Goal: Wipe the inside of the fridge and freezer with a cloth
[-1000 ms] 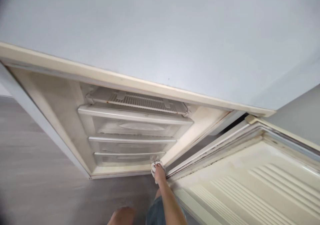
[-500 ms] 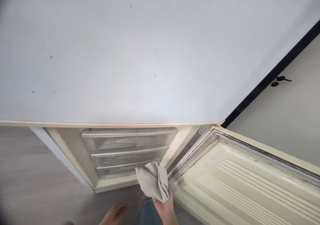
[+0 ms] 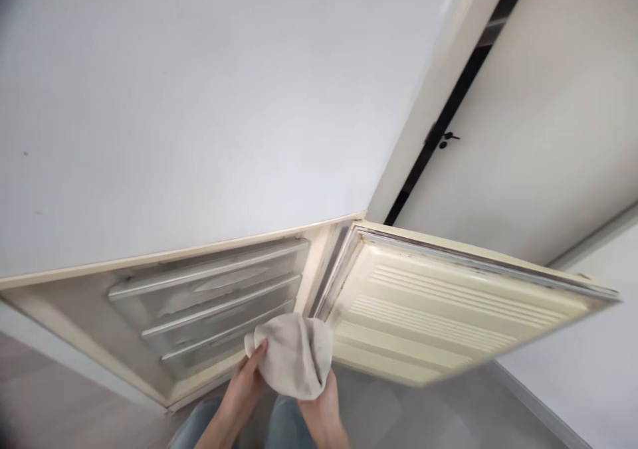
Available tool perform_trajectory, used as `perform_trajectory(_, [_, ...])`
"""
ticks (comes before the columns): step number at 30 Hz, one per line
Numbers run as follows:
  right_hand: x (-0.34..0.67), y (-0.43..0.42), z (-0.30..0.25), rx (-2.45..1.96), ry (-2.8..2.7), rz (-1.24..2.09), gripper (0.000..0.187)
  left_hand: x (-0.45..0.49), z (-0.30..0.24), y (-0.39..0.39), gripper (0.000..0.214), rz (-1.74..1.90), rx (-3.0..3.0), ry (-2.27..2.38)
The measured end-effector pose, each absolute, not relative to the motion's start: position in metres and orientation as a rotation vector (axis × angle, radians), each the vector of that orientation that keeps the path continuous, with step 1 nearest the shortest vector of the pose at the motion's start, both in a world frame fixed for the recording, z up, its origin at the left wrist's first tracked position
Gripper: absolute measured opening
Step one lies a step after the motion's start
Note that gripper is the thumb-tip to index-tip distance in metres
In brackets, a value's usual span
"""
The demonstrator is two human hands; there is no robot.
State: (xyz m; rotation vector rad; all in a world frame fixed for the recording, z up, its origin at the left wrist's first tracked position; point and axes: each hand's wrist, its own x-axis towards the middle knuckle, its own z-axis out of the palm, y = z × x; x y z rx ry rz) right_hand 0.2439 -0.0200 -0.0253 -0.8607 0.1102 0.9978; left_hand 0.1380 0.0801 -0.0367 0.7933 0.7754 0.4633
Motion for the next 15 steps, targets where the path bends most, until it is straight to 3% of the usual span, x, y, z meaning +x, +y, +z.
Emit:
perform_trajectory(9, [0.253,-0.081,-0.043,-0.955,0.202,0.673,0.037,0.167,0.029,0.072,0.053,0.398,1.125,0.6])
perform_trajectory(15, [0.254,-0.143,-0.015,-0.775,0.338,0.611,0.036,0.2,0.075,0.044,0.052,0.201,1.133,0.371])
